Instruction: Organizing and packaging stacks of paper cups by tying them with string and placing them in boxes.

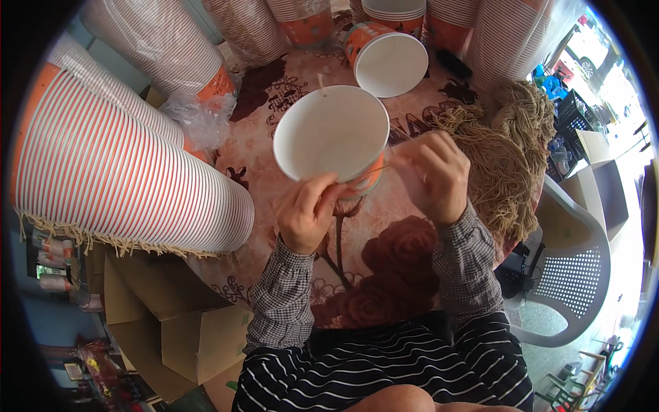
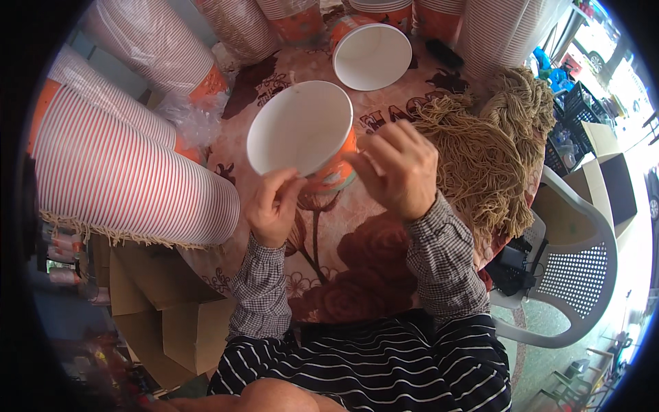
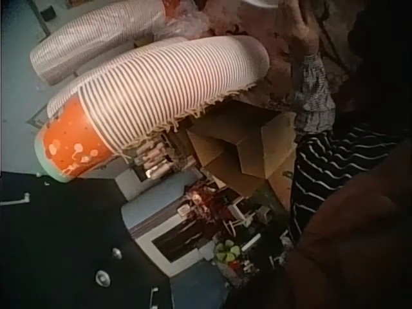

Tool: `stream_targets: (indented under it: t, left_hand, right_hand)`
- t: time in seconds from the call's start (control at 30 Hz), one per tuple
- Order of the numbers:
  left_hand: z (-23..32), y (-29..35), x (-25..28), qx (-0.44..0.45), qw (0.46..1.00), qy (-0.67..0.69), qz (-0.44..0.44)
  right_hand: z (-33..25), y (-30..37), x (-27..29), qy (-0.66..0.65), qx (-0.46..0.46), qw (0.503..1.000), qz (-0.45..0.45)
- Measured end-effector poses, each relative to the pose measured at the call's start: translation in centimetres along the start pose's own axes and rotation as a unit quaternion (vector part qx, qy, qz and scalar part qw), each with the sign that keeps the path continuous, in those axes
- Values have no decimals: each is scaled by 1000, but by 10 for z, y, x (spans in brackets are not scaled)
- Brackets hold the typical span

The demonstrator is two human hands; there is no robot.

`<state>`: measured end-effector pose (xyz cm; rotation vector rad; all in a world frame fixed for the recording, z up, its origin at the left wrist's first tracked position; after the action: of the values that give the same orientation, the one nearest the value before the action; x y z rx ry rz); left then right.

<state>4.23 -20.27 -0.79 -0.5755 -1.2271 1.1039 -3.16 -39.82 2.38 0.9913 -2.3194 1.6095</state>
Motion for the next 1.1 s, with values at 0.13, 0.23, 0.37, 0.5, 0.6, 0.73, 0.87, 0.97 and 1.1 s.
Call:
stream_targets:
  t: [0.13, 0.23, 0.37, 0.5, 0.6, 0.73, 0.87, 0.97, 1.1]
  left_hand:
    - [20, -2, -5, -43, 998, 35, -35]
    - [14, 5, -2, -50, 998, 43, -8]
    - [-23, 9, 21, 41, 994, -8, 105]
    - [-43, 3, 23, 228, 947, 159, 160]
    - [-58, 8, 12, 282, 941, 171, 80]
    - [-64, 12, 9, 336, 920, 185, 82]
    - [-67, 11, 10, 347, 904, 243, 60]
    - [-64, 10, 13, 367, 888, 268, 66]
    - [-70, 15, 17, 412, 842, 321, 136]
  right_hand:
    - [21, -2, -5, 46, -42, 998, -13]
    - [30, 6, -17, 20, -103, 994, -28]
    - [30, 7, -20, -29, -164, 985, -53]
    - [48, 15, -34, -106, -316, 925, -180]
    - [70, 27, -59, -221, -355, 888, -190]
    - [83, 35, -69, -323, -456, 806, -195]
    - [89, 39, -75, -379, -489, 759, -205]
    - [92, 43, -79, -399, -479, 763, -173]
    - [99, 53, -89, -412, -504, 733, -199]
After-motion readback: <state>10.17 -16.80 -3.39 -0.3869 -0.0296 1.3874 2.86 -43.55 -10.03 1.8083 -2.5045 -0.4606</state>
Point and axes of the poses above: each hand's wrist, its own y-axis away from the middle knuckle, its own x-axis out of the back of the hand, z = x × y, the point moved 4 cm from there along -y, towards the middle knuckle, and after that the axes turned 8 degrees about -x, right-handed, at the moved point
